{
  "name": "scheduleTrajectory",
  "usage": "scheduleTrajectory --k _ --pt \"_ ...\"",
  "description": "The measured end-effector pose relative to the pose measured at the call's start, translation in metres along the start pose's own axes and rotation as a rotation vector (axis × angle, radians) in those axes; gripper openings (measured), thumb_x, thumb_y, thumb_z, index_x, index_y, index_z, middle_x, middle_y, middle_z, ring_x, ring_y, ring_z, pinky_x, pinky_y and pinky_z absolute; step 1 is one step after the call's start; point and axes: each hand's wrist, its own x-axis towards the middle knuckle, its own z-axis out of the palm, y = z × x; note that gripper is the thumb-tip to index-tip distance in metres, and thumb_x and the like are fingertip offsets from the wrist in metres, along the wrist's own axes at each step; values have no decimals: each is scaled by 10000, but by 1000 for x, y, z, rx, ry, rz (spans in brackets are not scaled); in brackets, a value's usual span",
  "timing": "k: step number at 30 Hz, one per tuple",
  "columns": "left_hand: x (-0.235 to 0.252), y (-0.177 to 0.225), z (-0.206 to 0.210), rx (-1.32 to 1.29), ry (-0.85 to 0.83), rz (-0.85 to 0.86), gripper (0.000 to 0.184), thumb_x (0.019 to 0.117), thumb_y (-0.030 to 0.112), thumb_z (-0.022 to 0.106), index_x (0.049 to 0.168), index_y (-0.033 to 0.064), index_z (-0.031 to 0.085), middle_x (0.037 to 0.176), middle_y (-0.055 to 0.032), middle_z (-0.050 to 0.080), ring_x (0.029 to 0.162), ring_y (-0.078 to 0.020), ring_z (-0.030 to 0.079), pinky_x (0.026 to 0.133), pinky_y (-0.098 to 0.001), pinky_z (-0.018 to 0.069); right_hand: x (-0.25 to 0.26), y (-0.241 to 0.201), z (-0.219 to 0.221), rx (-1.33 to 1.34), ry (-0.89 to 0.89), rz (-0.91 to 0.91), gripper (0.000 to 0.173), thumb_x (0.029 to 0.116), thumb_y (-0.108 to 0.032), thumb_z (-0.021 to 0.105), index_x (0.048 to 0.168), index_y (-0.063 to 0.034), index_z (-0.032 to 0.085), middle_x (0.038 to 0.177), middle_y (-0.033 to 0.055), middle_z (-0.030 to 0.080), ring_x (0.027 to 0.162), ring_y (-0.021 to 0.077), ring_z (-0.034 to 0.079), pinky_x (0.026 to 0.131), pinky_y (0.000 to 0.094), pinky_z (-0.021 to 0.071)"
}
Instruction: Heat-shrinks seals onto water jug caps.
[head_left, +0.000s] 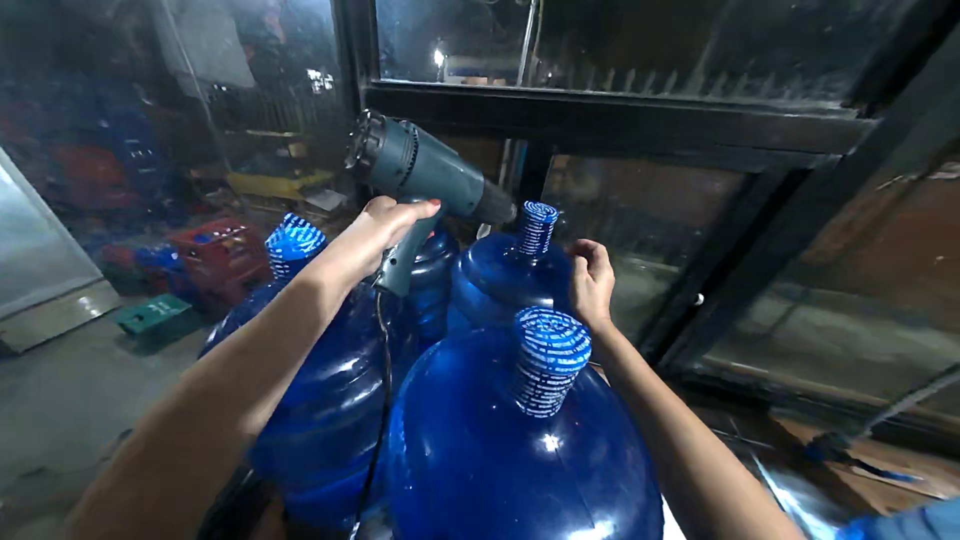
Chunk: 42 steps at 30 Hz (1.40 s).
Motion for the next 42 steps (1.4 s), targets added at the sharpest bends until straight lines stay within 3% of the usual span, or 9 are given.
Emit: scheduleTrajectory --k 6,10,13,17,21,25,27,32,42 --pt "38 -51 -28 107 -8 98 689 884 585 709 1269 21 614 1083 -134 705 976 -237 691 827 -458 580 2 -21 9 -140 -139 57 484 1042 -103 460 1495 58 398 1402 268 563 1276 359 577 1065 522 450" --pt "-5 -10 -25 12 -2 28 592 978 435 667 1291 -53 546 1207 -200 631 1109 -262 616 956 -465 508 23 -41 42 -33 -196 173 830 902 -123 655 1563 36 179 1469 291 455 1337 351 509 1086 499 445" --pt "-13 2 -26 -63 90 31 543 980 445 664 1236 -25 578 1099 -140 666 990 -193 654 874 -409 548 36 -40 61 13 -115 208 962 808 -117 757 1532 73 153 1460 320 416 1341 373 484 1098 496 433" --pt "-15 3 -27 -57 111 101 514 975 478 653 1147 -4 603 1007 -110 666 913 -170 663 818 -399 560 51 -23 44 110 -250 162 737 859 -103 707 1472 14 315 1261 158 599 1100 166 638 939 349 548" --pt "-19 4 -25 57 79 147 517 969 493 658 1077 -11 620 970 -119 663 894 -181 654 808 -416 541 59 -16 32 208 -392 135 655 851 -72 672 1431 -15 372 1196 83 613 1030 83 644 893 269 559" --pt "-19 3 -19 196 29 185 564 959 515 664 1117 -26 644 1070 -177 668 1034 -267 647 898 -527 507 44 -16 19 -21 -438 54 845 930 -213 707 1563 1 191 1448 200 498 1298 201 552 1084 366 476" --pt "-17 2 -17 218 8 210 591 968 515 655 1170 -40 629 1115 -204 663 1079 -292 638 924 -543 493 28 -10 12 -58 -337 -4 895 975 -264 672 1610 2 99 1561 263 388 1406 314 469 1138 462 418" --pt "-16 -1 -12 223 -9 205 538 980 488 652 1173 -15 636 1089 -182 675 1057 -267 652 918 -524 501 16 -3 10 83 -43 -4 605 1062 -207 333 1586 38 157 1555 239 402 1378 214 481 1129 337 396" --pt "-17 -8 -2 336 -83 145 531 985 468 656 1148 -38 647 1066 -211 669 1028 -321 649 881 -551 499 10 -5 10 75 81 -10 570 1064 -173 173 1559 109 147 1552 312 362 1411 296 435 1159 376 353"
